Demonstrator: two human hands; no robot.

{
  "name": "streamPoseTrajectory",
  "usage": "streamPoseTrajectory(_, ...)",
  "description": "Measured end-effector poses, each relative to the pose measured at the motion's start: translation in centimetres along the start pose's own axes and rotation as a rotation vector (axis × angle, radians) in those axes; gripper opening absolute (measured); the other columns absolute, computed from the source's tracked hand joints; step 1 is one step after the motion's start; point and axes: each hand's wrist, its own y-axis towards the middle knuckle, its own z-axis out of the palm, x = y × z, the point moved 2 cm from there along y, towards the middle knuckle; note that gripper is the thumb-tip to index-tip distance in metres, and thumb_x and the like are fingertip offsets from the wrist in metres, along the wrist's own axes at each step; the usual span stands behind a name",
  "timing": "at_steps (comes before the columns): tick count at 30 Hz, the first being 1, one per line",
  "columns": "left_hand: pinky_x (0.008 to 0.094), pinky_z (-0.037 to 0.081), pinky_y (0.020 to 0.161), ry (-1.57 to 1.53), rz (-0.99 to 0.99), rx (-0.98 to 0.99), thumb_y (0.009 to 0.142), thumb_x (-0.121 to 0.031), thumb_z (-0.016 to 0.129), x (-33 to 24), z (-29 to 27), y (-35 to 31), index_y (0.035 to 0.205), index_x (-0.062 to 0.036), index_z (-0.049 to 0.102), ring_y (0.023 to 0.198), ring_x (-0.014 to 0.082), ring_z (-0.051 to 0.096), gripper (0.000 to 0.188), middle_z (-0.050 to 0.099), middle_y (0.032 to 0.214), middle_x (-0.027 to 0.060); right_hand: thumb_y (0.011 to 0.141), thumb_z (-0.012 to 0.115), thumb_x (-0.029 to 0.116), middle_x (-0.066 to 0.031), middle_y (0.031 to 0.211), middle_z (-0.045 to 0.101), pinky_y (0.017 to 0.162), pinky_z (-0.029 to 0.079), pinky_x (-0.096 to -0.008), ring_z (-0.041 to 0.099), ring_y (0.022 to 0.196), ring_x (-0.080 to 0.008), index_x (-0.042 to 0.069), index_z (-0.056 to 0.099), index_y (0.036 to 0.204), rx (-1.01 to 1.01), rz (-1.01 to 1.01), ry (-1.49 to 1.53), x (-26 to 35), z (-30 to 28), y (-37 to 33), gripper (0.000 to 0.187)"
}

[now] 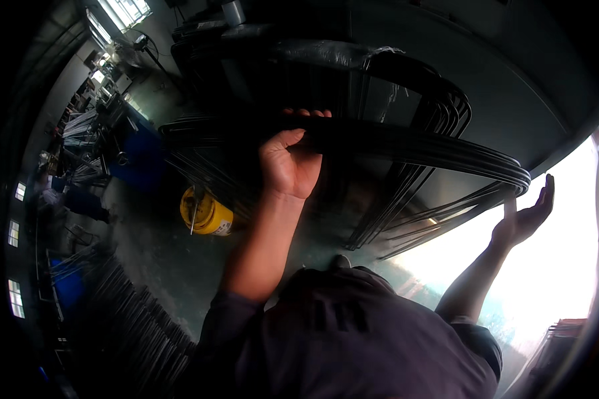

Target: The person gathers loose metal frames, aligns them into stacks, and secures the bundles by wrapping them multiple times with clear plastic film.

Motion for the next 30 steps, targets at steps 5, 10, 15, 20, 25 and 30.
streamPoseTrajectory(5,0.0524,0.048,0.123,0.091,-0.096,0.061,0.093,0.013,0.060,-0.3,-0.1,-1.2,0.131,-0.0067,0.063,0.142,0.0381,0.056,0.043,0.068,0.137,0.0142,0.097,0.071,0.021,-0.0174,0.117,0.077,0.096,0.058,-0.0429,0.074,0.111,-0.0318,0.005,0.077,0.123,0.834,-0.258,0.336,15.8,10.0,6.4,0.031)
streamPoseTrajectory(10,0.0448,0.060,0.111,0.145,-0.233,-0.013,0.098,0.012,0.060,-1.3,-0.3,-4.1,0.149,-0.0094,0.053,0.141,0.0325,0.060,0.056,0.057,0.156,0.0159,0.093,0.080,0.030,-0.0158,0.095,0.078,0.083,0.058,-0.0402,0.074,0.084,-0.0279,-0.007,0.075,0.117,1.947,-0.110,0.072,17.9,19.5,5.8,0.044)
streamPoseTrajectory(15,0.0418,0.063,0.106,0.189,-0.243,-0.007,0.100,0.009,0.062,-3.3,-0.2,-6.7,0.154,-0.0085,0.048,0.138,0.0298,0.063,0.058,0.056,0.157,0.0158,0.083,0.091,0.043,-0.0123,0.088,0.077,0.078,0.057,-0.0398,0.073,0.082,-0.0213,-0.006,0.078,0.106,2.185,0.145,0.246,18.1,21.1,4.3,0.056)
streamPoseTrajectory(20,0.0432,0.060,0.108,0.147,-0.226,-0.080,0.096,0.009,0.063,-4.0,-0.3,-9.6,0.156,-0.0065,0.046,0.136,0.0323,0.064,0.063,0.058,0.153,0.0153,0.077,0.097,0.038,-0.0088,0.084,0.077,0.075,0.057,-0.0368,0.072,0.078,-0.0193,-0.004,0.078,0.104,2.326,0.193,0.333,20.2,21.3,3.5,0.054)
streamPoseTrajectory(25,0.0460,0.056,0.111,0.156,-0.200,-0.024,0.090,0.012,0.062,-3.6,1.8,-12.1,0.154,-0.0073,0.049,0.137,0.0342,0.062,0.068,0.061,0.147,0.0131,0.084,0.094,0.034,-0.0062,0.082,0.077,0.068,0.055,-0.0321,0.071,0.070,-0.0168,-0.004,0.078,0.101,2.374,0.159,0.523,20.1,20.8,2.8,0.044)
streamPoseTrajectory(30,0.0534,0.048,0.121,0.202,-0.168,-0.046,0.088,0.009,0.063,-3.9,0.8,-13.7,0.159,-0.0045,0.047,0.150,0.0460,0.048,0.073,0.048,0.165,0.0173,0.093,0.087,0.032,-0.0107,0.084,0.077,0.067,0.061,-0.0311,0.076,0.075,-0.0190,-0.006,0.074,0.105,2.430,0.503,0.737,18.1,21.6,1.2,0.041)
